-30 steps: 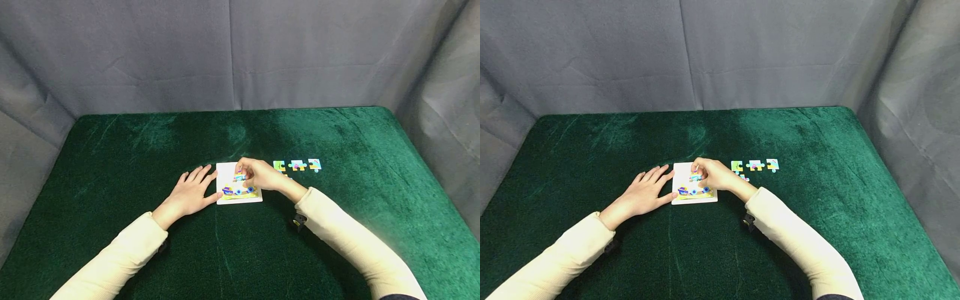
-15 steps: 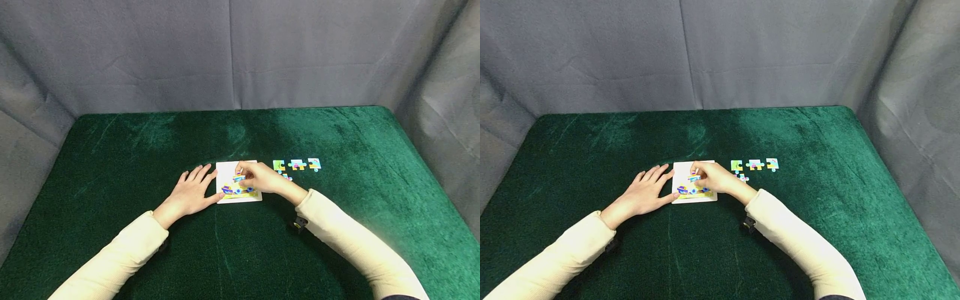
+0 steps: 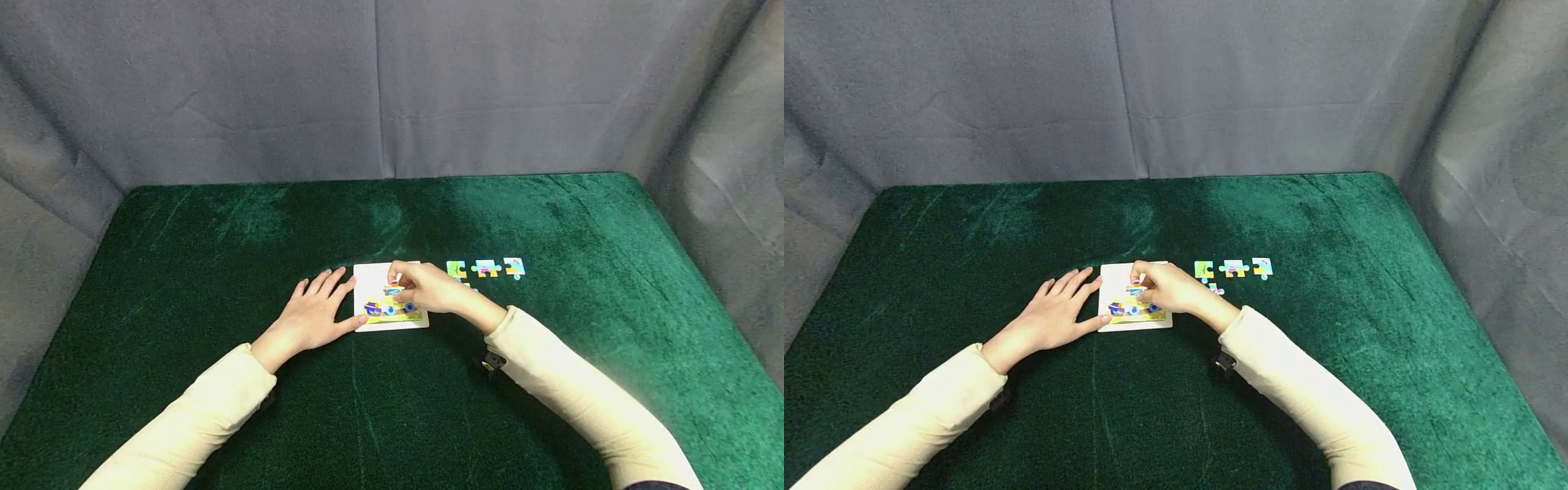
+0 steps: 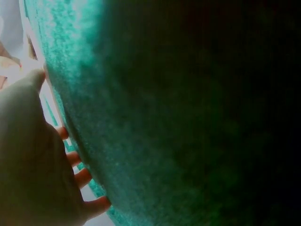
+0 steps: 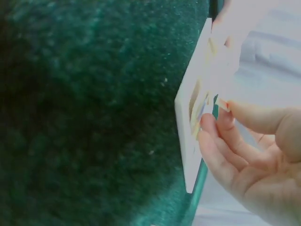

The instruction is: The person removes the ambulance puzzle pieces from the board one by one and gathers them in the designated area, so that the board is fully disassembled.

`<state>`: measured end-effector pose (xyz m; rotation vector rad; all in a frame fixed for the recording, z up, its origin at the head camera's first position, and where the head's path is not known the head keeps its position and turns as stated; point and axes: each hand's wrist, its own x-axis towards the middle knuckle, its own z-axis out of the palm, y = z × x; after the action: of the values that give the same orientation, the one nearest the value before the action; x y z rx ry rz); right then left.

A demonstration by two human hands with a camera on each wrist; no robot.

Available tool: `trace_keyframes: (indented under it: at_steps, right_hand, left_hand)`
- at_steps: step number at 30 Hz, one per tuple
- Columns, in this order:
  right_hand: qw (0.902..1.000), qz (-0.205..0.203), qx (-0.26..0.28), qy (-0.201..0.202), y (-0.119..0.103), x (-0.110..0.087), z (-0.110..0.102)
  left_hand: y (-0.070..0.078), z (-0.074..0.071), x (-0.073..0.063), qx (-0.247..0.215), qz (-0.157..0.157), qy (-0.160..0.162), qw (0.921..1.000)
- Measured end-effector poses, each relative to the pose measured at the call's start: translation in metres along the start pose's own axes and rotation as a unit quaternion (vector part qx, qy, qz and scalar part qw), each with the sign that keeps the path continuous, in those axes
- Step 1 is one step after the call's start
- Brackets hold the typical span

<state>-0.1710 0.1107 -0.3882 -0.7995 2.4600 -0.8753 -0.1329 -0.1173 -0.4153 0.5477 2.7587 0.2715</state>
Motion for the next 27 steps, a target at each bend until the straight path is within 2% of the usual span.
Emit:
trace_keyframes:
  at_steps: [6,16,20,27]
  right_hand:
    - [1.0000,0.001,0.000,0.000,-0.003,-0.002,-0.001]
    - [0.9993,-0.006,-0.024,0.027,-0.001,-0.003,0.006]
    - [0.9992,-0.008,-0.019,0.035,0.000,-0.002,0.007]
    - [0.9990,0.012,-0.007,0.041,0.002,-0.001,0.006]
  left_hand:
    - [0.000,0.001,0.001,0.003,0.000,-0.002,1.0000]
    - [0.001,0.002,0.001,-0.012,-0.004,0.006,0.9999]
    - [0.006,0.002,0.002,-0.016,-0.020,0.009,0.9996]
    - [0.023,0.002,0.008,-0.017,-0.054,0.009,0.9984]
